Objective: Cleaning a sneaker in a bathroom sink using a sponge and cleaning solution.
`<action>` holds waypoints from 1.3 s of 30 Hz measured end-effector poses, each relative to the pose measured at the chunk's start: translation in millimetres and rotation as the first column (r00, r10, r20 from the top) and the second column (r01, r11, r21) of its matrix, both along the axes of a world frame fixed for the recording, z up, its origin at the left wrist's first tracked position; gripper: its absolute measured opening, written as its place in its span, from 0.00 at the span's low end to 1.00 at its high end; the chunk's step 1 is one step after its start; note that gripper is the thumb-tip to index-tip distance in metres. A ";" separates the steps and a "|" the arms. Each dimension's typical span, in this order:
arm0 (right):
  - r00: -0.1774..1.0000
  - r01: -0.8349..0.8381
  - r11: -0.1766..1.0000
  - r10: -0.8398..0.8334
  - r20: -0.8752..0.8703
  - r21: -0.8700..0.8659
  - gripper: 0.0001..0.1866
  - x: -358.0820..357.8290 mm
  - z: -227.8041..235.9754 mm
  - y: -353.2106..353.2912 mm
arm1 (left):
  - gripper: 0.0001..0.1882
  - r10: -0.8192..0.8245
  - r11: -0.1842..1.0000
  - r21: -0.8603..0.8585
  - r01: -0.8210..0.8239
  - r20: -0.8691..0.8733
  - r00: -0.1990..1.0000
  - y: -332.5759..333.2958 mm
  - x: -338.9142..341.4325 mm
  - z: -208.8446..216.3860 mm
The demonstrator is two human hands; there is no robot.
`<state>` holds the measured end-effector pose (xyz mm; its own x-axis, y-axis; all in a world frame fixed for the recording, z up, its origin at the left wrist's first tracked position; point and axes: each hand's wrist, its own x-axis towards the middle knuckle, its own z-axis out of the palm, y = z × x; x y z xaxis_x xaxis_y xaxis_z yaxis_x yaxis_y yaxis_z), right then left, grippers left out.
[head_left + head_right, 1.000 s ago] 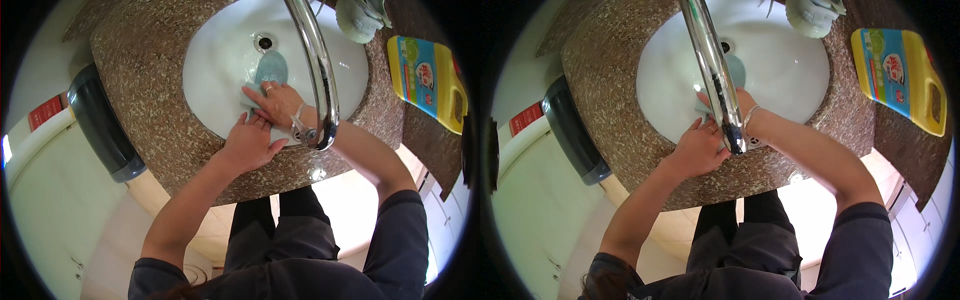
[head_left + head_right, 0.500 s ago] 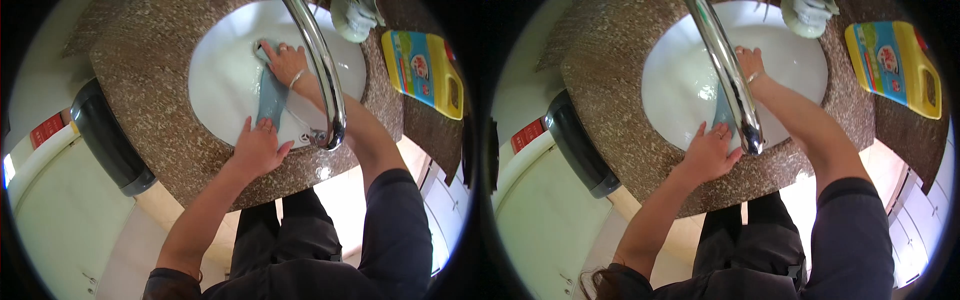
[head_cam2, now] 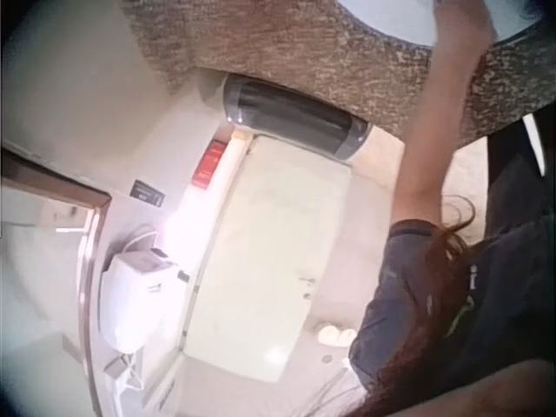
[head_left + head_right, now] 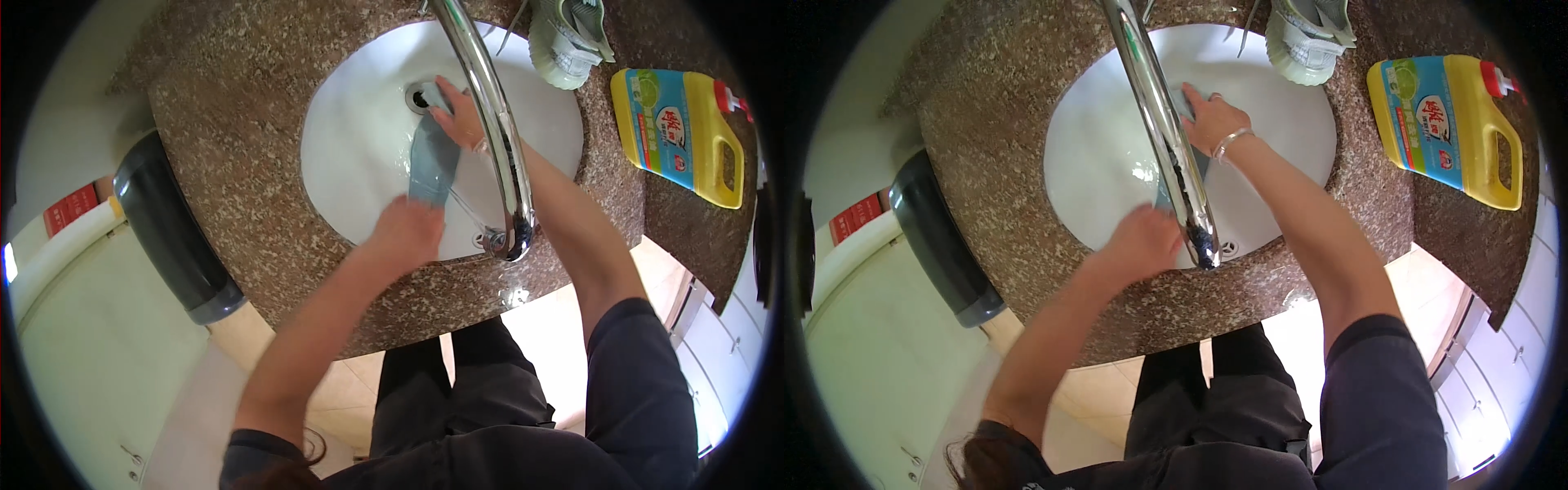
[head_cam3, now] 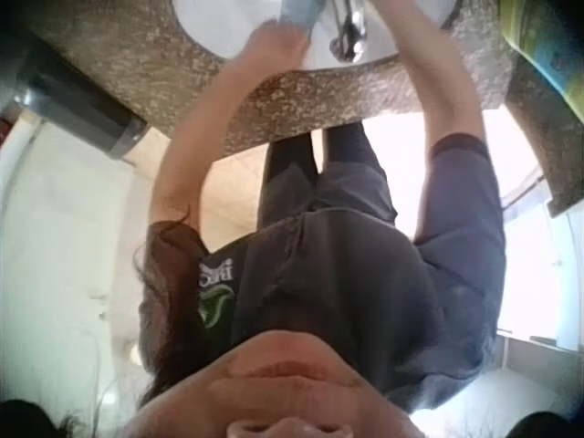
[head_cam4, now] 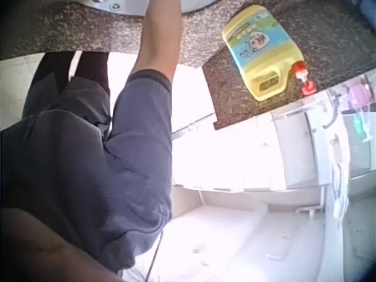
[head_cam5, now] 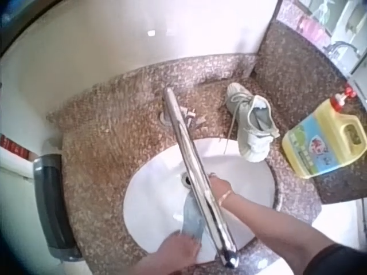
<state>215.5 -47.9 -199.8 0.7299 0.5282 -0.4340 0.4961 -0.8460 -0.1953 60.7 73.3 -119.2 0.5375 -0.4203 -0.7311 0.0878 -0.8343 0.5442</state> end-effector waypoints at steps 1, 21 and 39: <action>0.981 0.177 0.975 -0.163 -0.107 0.132 0.32 -3.8 10.6 -10.3 | 0.27 -0.090 0.994 -0.021 0.110 0.426 0.900 2.5 5.5 -16.1; 0.968 -0.215 0.966 0.231 0.103 -0.140 0.34 -16.4 24.3 -53.3 | 0.29 0.060 0.996 -0.089 -0.006 0.619 0.783 -19.2 11.4 -44.6; 0.954 -0.175 0.957 0.223 0.198 -0.232 0.30 -79.7 12.1 -9.8 | 0.38 0.031 0.981 0.180 -0.078 0.249 0.968 -27.9 -19.7 -15.7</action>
